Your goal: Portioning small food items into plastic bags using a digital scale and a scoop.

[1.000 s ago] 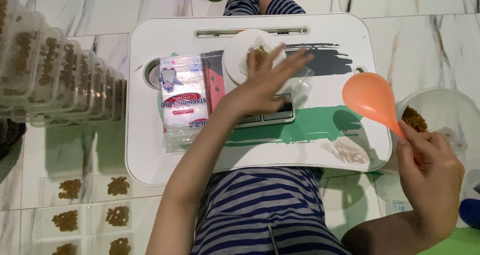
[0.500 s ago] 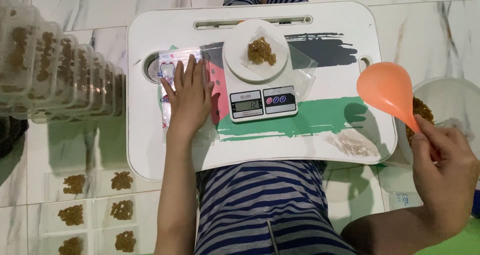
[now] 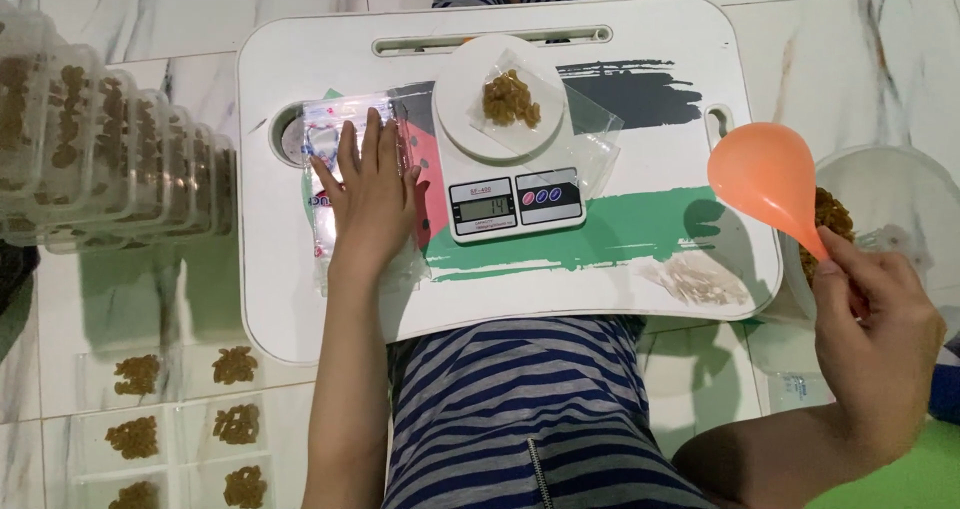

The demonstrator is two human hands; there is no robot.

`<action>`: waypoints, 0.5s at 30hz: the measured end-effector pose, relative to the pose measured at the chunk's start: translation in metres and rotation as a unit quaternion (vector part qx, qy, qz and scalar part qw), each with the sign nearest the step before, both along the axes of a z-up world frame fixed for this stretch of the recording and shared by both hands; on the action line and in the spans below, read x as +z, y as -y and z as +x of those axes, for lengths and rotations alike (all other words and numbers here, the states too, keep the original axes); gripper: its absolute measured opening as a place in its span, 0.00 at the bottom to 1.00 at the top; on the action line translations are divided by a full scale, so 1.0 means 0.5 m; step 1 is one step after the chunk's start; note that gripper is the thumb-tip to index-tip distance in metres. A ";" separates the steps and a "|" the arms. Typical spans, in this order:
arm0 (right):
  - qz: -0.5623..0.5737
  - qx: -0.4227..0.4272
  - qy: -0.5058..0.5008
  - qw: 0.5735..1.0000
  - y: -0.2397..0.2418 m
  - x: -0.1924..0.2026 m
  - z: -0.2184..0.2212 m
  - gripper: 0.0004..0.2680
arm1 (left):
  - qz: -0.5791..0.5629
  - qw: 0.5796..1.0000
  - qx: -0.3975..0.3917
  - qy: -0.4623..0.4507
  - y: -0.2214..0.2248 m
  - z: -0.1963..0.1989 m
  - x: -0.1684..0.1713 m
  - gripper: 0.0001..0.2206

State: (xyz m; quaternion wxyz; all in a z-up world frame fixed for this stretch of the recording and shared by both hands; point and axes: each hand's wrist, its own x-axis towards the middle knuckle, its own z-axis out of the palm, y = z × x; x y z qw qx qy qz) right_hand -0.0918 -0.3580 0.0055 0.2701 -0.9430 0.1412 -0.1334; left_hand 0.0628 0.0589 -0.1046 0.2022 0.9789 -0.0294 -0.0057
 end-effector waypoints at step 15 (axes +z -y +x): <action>-0.030 -0.009 -0.002 1.000 0.005 0.001 -0.001 0.14 | -0.011 1.000 -0.002 -0.022 0.000 0.001 0.006 0.27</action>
